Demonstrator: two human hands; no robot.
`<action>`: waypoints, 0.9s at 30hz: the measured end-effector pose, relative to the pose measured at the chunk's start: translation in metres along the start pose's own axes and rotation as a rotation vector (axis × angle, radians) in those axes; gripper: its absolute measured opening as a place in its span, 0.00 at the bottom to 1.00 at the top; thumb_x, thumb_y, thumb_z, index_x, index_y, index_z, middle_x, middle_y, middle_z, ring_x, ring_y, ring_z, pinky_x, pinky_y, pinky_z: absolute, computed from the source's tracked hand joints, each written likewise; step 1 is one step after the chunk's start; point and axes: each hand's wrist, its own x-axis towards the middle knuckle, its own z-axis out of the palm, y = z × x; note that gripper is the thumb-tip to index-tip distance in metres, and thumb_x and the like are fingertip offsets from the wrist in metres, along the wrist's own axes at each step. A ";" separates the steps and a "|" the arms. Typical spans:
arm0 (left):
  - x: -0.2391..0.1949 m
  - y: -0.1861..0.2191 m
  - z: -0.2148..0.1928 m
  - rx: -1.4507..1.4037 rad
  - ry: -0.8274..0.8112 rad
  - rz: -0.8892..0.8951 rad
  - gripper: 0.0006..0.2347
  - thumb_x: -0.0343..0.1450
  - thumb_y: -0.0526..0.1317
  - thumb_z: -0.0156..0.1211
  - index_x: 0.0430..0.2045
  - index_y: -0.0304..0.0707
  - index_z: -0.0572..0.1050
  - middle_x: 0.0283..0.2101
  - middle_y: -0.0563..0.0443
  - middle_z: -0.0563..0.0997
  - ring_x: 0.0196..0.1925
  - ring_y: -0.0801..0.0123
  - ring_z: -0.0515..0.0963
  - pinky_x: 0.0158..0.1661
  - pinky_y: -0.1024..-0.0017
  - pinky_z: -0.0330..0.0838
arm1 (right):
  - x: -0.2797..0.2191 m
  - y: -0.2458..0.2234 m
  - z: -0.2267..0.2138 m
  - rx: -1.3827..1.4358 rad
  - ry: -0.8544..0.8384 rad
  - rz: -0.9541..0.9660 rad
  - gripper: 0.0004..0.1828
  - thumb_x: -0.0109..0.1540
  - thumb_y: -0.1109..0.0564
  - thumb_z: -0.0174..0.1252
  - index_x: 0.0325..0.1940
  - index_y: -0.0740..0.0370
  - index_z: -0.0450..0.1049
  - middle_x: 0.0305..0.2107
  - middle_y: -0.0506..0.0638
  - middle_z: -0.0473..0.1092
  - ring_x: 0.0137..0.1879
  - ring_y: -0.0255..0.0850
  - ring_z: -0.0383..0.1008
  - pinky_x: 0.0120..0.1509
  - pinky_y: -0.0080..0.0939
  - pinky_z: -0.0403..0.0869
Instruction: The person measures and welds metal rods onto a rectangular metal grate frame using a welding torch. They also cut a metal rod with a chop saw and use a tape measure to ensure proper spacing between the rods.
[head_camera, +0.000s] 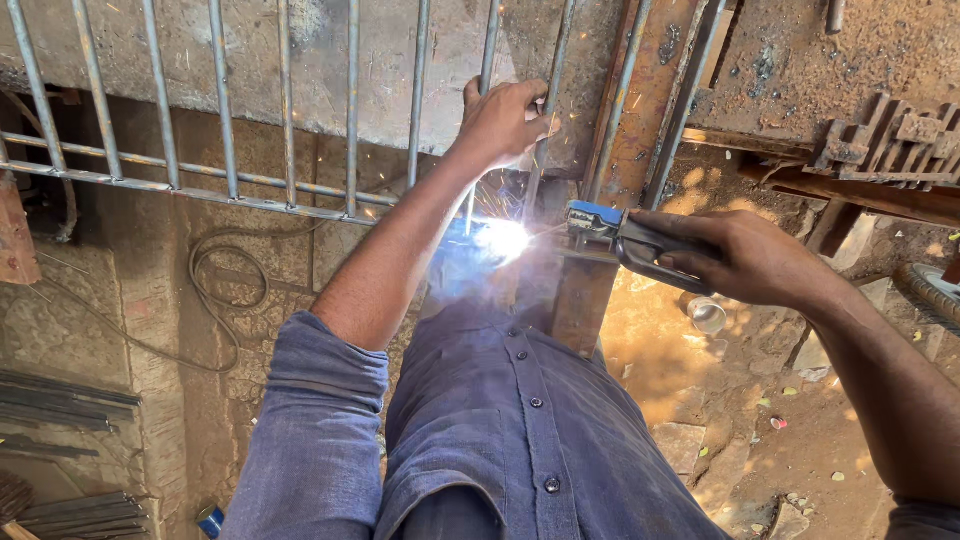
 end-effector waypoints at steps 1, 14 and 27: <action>-0.001 0.001 -0.001 -0.005 0.011 0.010 0.17 0.68 0.52 0.64 0.46 0.44 0.78 0.41 0.50 0.86 0.55 0.60 0.80 0.67 0.39 0.40 | 0.000 0.000 0.000 -0.004 -0.005 0.009 0.33 0.63 0.41 0.56 0.75 0.29 0.63 0.38 0.51 0.81 0.30 0.42 0.82 0.42 0.47 0.82; 0.000 0.001 0.001 -0.047 0.032 0.001 0.17 0.67 0.51 0.67 0.45 0.44 0.79 0.42 0.50 0.86 0.53 0.61 0.80 0.66 0.40 0.39 | -0.001 0.004 0.004 -0.038 0.033 -0.079 0.33 0.64 0.40 0.54 0.75 0.31 0.62 0.34 0.52 0.80 0.28 0.42 0.82 0.43 0.48 0.81; -0.009 0.003 -0.005 -0.037 0.025 0.021 0.13 0.69 0.51 0.67 0.35 0.42 0.77 0.33 0.50 0.82 0.44 0.57 0.82 0.67 0.32 0.41 | -0.014 0.091 -0.018 0.684 0.451 -0.013 0.32 0.65 0.57 0.51 0.76 0.54 0.64 0.55 0.61 0.72 0.45 0.48 0.80 0.50 0.50 0.82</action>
